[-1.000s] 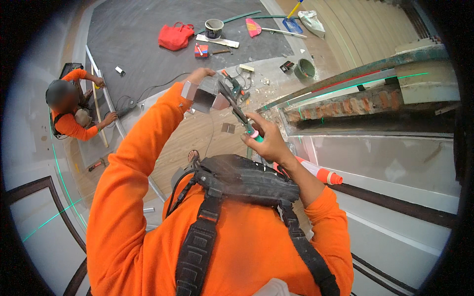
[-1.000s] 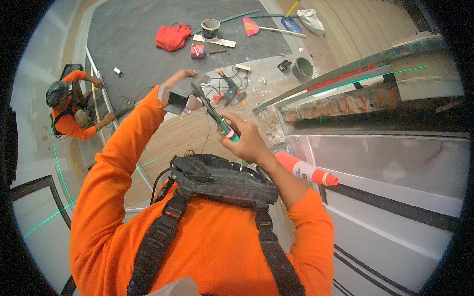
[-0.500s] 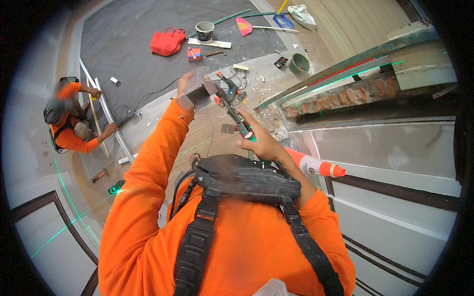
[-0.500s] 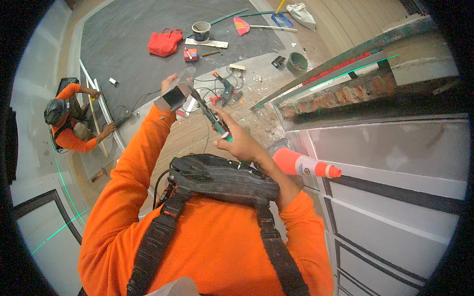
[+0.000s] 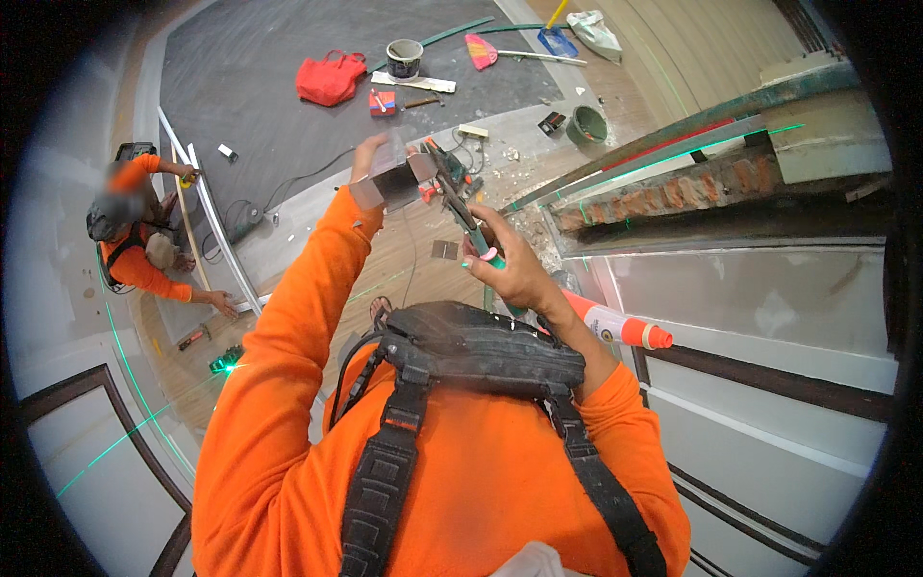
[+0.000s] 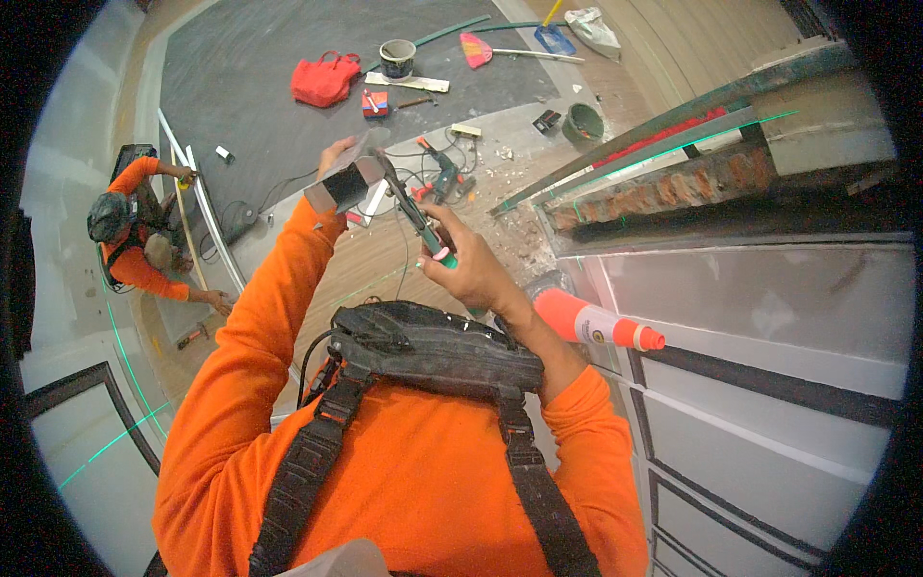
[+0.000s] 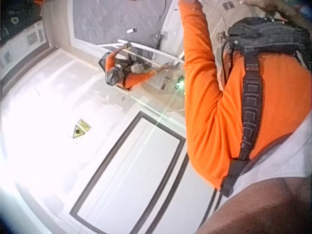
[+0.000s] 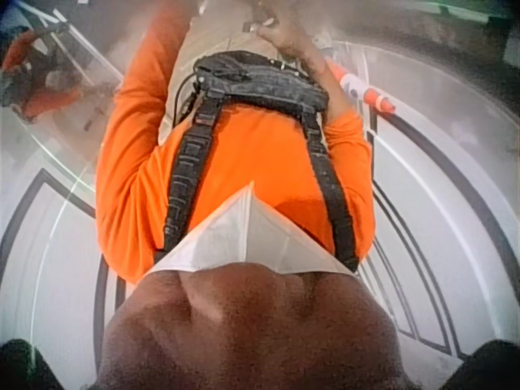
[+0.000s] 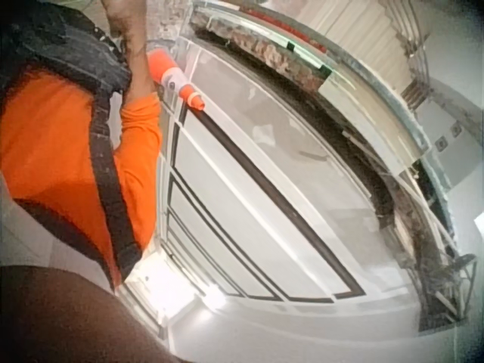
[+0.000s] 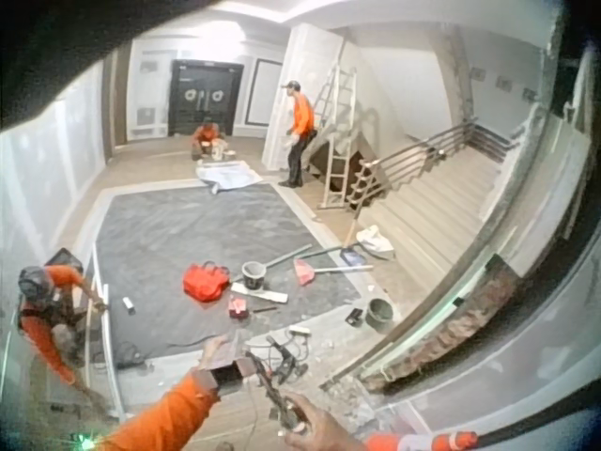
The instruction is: The person uses tin snips to cut a white metal profile into smaller sections. They repeatedly measure the profile against a wall corner, cut it, and then test the fit of the cut piece against the wall.
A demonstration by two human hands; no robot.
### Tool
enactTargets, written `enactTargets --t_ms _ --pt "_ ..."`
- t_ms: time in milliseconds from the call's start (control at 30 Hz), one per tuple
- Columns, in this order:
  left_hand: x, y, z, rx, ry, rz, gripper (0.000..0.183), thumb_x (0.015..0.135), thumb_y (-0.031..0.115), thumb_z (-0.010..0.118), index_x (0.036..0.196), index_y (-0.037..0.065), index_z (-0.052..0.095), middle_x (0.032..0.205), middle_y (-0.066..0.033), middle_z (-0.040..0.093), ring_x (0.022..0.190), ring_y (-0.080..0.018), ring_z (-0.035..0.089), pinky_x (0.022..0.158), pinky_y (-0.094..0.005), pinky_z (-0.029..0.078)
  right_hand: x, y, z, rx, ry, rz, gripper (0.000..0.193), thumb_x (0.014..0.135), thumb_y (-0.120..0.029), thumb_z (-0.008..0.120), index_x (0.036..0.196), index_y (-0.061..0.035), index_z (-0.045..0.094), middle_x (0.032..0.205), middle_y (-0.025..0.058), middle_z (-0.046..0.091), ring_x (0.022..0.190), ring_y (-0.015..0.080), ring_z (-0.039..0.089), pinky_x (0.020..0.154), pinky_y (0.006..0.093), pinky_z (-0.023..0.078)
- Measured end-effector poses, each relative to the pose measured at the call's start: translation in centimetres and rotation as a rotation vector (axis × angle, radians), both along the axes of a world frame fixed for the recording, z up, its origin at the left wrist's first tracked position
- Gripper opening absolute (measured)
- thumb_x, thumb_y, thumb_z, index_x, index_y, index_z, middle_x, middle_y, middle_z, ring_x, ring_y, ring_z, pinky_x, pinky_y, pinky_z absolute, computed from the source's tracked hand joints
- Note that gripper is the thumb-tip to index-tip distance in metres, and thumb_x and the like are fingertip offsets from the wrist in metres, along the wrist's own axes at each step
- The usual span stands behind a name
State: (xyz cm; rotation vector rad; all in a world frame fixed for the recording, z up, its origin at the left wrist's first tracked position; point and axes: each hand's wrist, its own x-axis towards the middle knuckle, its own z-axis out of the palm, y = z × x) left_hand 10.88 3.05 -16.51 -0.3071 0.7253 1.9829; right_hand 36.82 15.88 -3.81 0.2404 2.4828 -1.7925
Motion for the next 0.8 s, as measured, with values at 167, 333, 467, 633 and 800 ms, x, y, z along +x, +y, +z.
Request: enactTargets --t_ms 167,333,467,633,800 --pt "0.9 0.6 0.3 -0.268 -0.031 -0.007 0.039 0.101 0.038 0.042 0.105 0.004 0.063 0.094 -0.0126 0.069 0.075 -0.0260 0.068 0.067 -0.0387 0.058 -0.1 -1.4 -1.1 0.015 -0.043 -0.129 0.064 0.084 -0.013 0.071 0.142 -0.0062 0.042 0.089 0.0077 0.062 0.082 0.0151 0.059 0.077 0.0322 0.049" --pt "1.2 0.2 0.5 -0.162 -0.012 -0.010 0.034 0.101 0.037 0.044 0.102 0.009 0.064 0.089 -0.0108 0.070 0.069 -0.0226 0.067 0.060 -0.0349 0.058 -0.2 -1.1 -1.8 -0.077 0.020 -0.072 0.066 0.085 -0.015 0.072 0.143 -0.0053 0.041 0.096 0.0083 0.061 0.091 0.0150 0.058 0.082 0.0327 0.048" --pt "-0.9 0.1 -2.2 -0.227 0.112 -0.165 0.033 0.100 0.036 0.046 0.103 0.008 0.065 0.088 -0.0121 0.070 0.070 -0.0232 0.067 0.061 -0.0358 0.057 -0.6 -1.2 -1.2 -0.198 0.013 -0.031 0.066 0.086 -0.017 0.071 0.143 -0.0050 0.041 0.099 0.0080 0.062 0.091 0.0155 0.059 0.082 0.0325 0.048" --pt "-1.1 0.2 -1.4 -0.152 0.023 -0.202 0.038 0.095 0.039 0.051 0.102 0.004 0.063 0.083 -0.0144 0.067 0.069 -0.0235 0.066 0.062 -0.0352 0.056 -0.8 -1.5 -0.6 -0.072 -0.109 -0.157 0.059 0.089 -0.020 0.070 0.139 -0.0037 0.043 0.098 0.0063 0.062 0.083 0.0138 0.060 0.076 0.0306 0.049" --pt "-0.3 0.6 -1.1 -0.277 0.113 0.110 0.034 0.091 0.038 0.051 0.098 0.006 0.059 0.081 -0.0120 0.063 0.069 -0.0281 0.062 0.066 -0.0411 0.053 -1.5 0.8 -3.4 -0.262 -0.004 -0.348 0.047 0.090 -0.023 0.067 0.128 -0.0038 0.049 0.093 0.0060 0.062 0.082 0.0131 0.060 0.072 0.0293 0.049"
